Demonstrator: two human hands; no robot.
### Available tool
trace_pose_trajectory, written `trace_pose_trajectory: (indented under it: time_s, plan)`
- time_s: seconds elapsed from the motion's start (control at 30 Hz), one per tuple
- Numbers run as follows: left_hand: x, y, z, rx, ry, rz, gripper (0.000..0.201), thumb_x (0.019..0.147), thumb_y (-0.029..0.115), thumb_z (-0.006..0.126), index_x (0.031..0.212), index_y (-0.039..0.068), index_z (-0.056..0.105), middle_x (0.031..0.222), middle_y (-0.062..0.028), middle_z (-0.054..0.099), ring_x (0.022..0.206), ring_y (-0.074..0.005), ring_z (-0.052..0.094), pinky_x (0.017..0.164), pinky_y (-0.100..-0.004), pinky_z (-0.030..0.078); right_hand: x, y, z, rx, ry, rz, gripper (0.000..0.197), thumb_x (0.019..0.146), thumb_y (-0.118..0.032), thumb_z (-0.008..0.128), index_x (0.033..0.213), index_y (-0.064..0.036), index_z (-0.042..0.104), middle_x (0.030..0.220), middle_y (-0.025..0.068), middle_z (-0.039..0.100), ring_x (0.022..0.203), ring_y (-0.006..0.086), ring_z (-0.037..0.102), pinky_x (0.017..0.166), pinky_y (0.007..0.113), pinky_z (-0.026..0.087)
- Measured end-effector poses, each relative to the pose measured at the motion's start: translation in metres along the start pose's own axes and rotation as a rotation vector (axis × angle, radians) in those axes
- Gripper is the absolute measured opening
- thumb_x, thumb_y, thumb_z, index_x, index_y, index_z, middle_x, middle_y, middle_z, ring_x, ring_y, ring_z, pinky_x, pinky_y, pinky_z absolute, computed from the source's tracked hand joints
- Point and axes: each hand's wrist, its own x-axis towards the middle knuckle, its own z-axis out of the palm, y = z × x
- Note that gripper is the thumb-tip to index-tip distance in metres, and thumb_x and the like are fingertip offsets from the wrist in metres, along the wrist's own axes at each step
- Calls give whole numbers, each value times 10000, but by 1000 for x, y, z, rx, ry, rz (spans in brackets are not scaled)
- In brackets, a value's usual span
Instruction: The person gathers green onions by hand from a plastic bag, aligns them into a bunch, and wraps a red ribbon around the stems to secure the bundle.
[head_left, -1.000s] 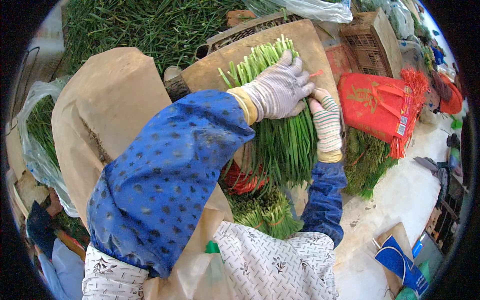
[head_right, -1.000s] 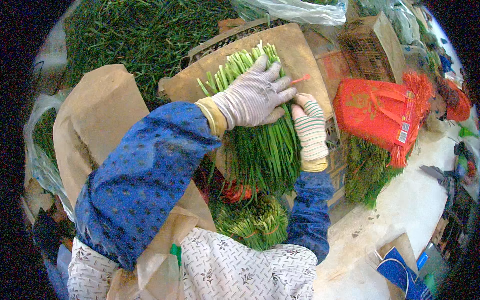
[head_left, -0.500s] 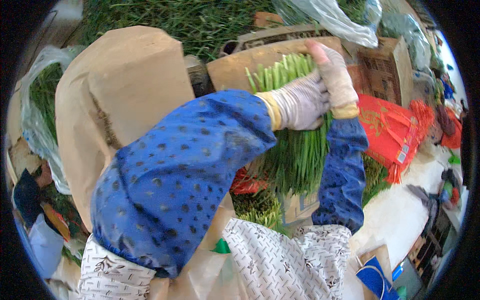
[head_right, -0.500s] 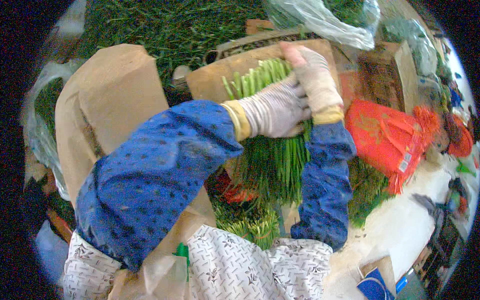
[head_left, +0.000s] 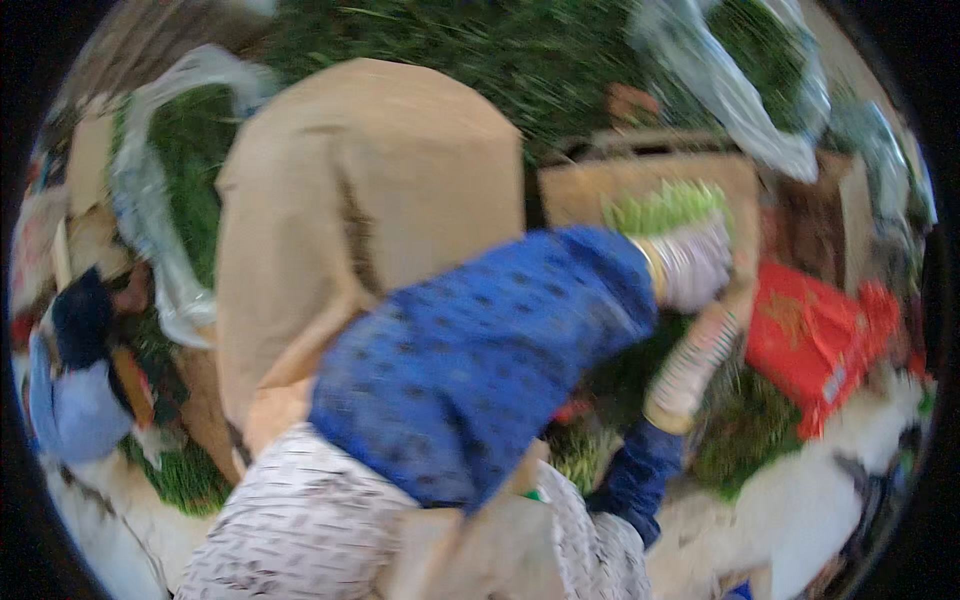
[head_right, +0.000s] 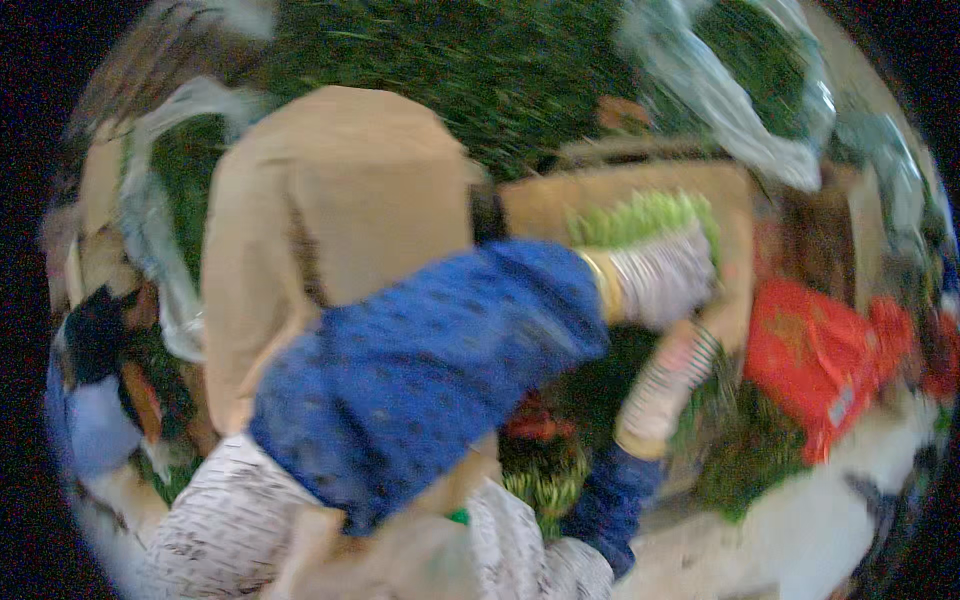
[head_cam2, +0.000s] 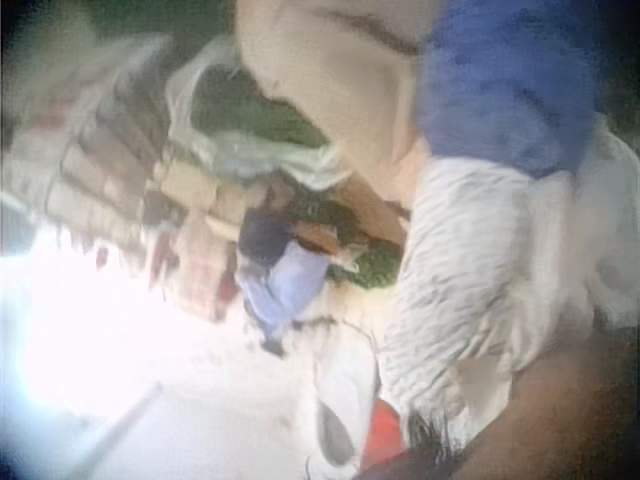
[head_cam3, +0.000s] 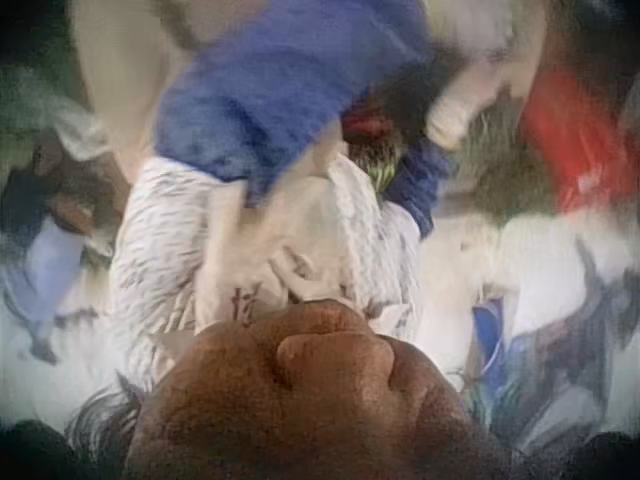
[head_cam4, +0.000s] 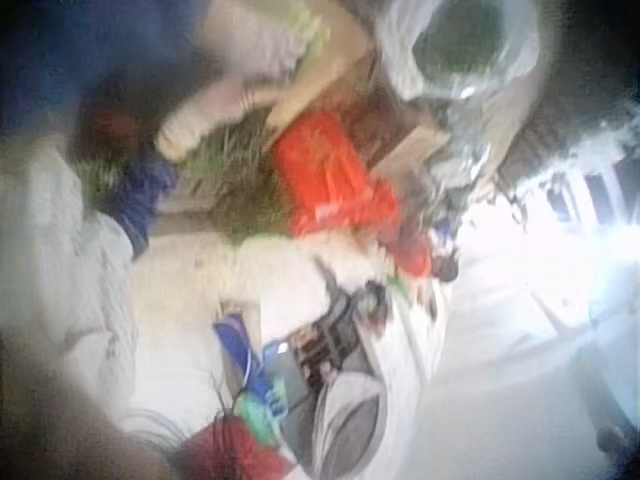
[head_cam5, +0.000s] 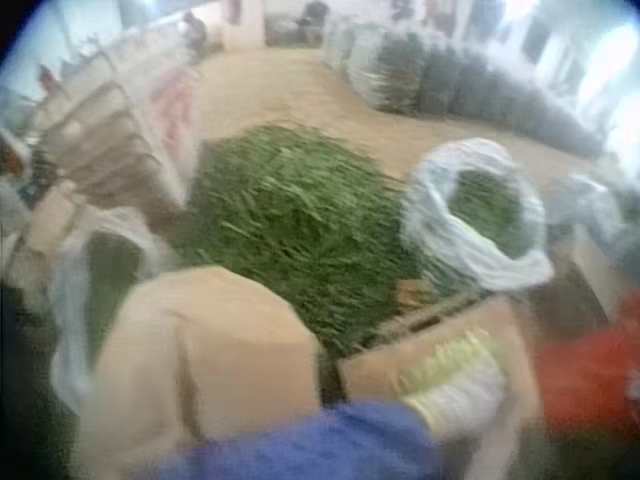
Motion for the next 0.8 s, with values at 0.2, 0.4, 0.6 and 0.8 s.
trace_pose_trajectory:
  time_s: [0.2, 0.4, 0.6, 0.8]
  plan:
    - [20, -10, -36, 102, 98, 215, 305, 791, 356, 634, 962, 117, 719, 1000, -77, 690, 1025, -263, 605, 892, -423, 440, -20, 47, 20, 178, 86, 26, 934, 851, -535, 609, 1470, 69, 258, 1444, 256, 398, 1340, 341, 382, 1129, 401, 272]
    - [-50, -41, -62, 470, -273, 392, 919, 650, 553, 752, 1408, 155, 419, 1467, -76, 397, 1360, -302, 350, 1109, -519, 262, -20, 29, 55, -520, -91, -195, 1366, 493, -653, 827, 1472, 75, 212, 1429, 309, 360, 1320, 432, 365, 1101, 519, 296]
    - [-46, -46, -14, 433, -286, 72, 571, 730, 422, 709, 1205, 139, 566, 1299, -67, 544, 1205, -258, 493, 969, -494, 387, -2, -24, 79, -232, -200, -176, 1085, 598, -262, 905, 1443, 70, 310, 1454, 265, 396, 1350, 359, 393, 1144, 381, 297]
    - [-17, 10, -180, 120, -659, -190, 305, 795, 341, 635, 980, 117, 726, 1005, -84, 713, 953, -246, 674, 797, -460, 524, 14, 72, 33, -610, -56, -32, 1038, 673, -289, 848, 1481, 25, 275, 1500, 242, 351, 1383, 342, 359, 1152, 381, 281]
